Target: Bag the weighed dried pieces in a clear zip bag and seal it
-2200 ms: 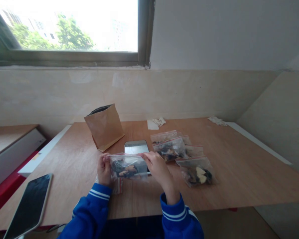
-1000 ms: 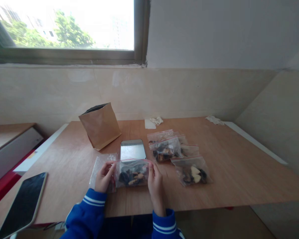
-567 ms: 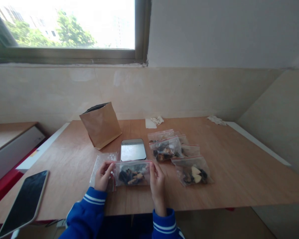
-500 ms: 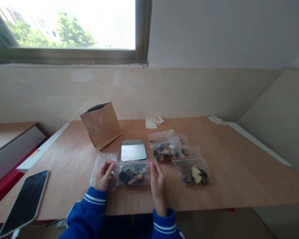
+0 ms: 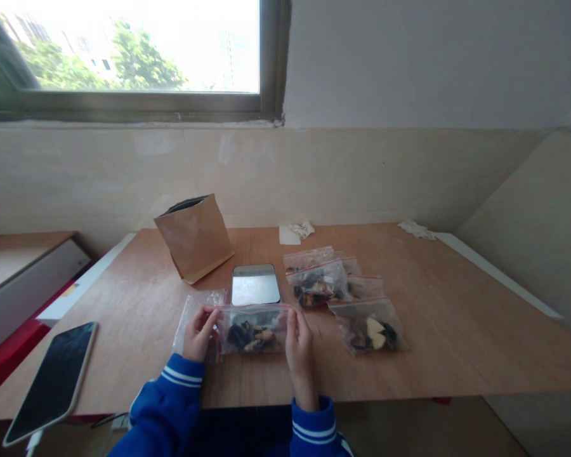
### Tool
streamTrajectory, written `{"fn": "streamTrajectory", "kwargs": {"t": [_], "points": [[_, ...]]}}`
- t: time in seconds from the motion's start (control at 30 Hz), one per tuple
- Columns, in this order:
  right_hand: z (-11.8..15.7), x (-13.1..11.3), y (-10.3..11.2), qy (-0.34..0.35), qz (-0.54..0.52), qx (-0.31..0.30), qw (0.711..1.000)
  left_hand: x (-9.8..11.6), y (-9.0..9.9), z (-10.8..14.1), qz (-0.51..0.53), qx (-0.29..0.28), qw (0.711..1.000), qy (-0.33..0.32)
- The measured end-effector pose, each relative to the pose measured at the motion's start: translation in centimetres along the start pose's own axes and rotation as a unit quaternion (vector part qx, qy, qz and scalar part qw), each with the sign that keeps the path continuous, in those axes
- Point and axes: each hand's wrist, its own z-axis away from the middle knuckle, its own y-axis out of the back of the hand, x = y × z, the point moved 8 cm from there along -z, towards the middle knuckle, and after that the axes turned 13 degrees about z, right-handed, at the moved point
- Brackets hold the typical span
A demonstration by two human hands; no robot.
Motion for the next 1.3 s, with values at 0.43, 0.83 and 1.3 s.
{"fn": "streamTrajectory", "kwargs": {"t": [0.43,0.83,1.3], "points": [[0.0,0.3,0.7,0.032,0.028,0.072,0.997,0.2,0.3,0.0,-0.041,0.0,0.998,-0.037],[0.0,0.1,0.7,0.03,0.024,0.059,0.998,0.0,0.4,0.0,-0.046,-0.002,0.997,-0.055],[0.0,0.2,0.2,0.046,0.021,0.042,0.998,-0.4,0.1,-0.1,-0.052,-0.021,0.997,-0.051]]}}
